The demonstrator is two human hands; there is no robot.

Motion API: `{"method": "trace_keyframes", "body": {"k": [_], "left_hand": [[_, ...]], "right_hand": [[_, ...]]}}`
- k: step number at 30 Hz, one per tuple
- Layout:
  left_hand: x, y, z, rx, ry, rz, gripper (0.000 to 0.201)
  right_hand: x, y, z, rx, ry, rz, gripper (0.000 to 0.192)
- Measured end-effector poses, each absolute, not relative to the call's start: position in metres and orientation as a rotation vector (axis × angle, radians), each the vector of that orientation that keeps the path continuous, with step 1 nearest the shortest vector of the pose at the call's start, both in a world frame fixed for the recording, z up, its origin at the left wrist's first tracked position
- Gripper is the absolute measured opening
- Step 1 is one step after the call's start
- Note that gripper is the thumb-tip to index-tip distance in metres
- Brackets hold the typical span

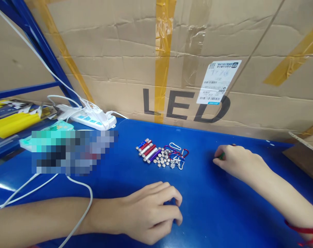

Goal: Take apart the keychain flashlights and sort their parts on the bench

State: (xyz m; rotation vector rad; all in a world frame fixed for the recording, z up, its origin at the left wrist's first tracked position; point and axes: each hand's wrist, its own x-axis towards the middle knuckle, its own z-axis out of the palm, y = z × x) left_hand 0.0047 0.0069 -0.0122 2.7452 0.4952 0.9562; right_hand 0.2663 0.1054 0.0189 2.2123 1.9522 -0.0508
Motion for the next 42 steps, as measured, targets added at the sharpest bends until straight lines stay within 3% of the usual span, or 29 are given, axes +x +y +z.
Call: {"method": "trace_keyframes", "body": {"k": [6, 14, 18, 22, 25, 28, 31, 38, 42], "left_hand": [[0.003, 0.007, -0.012, 2.761, 0.522, 0.888, 0.019], [0.005, 0.005, -0.011, 2.374, 0.702, 1.014, 0.027], [0.004, 0.007, -0.012, 2.135, 0.870, 1.180, 0.040], [0.002, 0.010, -0.012, 2.048, 0.938, 1.167, 0.054], [0.002, 0.013, -0.009, 2.135, 0.813, 1.034, 0.042], [0.003, 0.015, -0.006, 2.243, 0.711, 0.935, 0.021], [0.003, 0.015, -0.003, 2.234, 0.673, 0.915, 0.013], [0.002, 0.014, -0.003, 1.913, 0.759, 0.944, 0.013], [0.003, 0.016, -0.005, 1.763, 0.845, 0.995, 0.013]], "right_hand": [[0.264, 0.107, 0.022, 2.254, 2.119, -0.167, 0.015], [0.229, 0.068, 0.060, 2.464, 2.853, 0.122, 0.033], [0.209, 0.046, 0.064, 2.157, 3.297, -0.501, 0.030], [0.194, 0.027, 0.061, 1.795, 3.355, -1.207, 0.012], [0.189, 0.017, 0.056, 1.641, 3.196, -1.627, 0.007], [0.188, 0.014, 0.054, 1.572, 3.081, -1.826, 0.008], [0.185, 0.016, 0.057, 1.563, 3.087, -1.831, 0.011], [0.181, 0.027, 0.063, 1.881, 3.194, -1.406, 0.028], [0.188, 0.034, 0.057, 1.999, 3.137, -1.252, 0.029]]}}
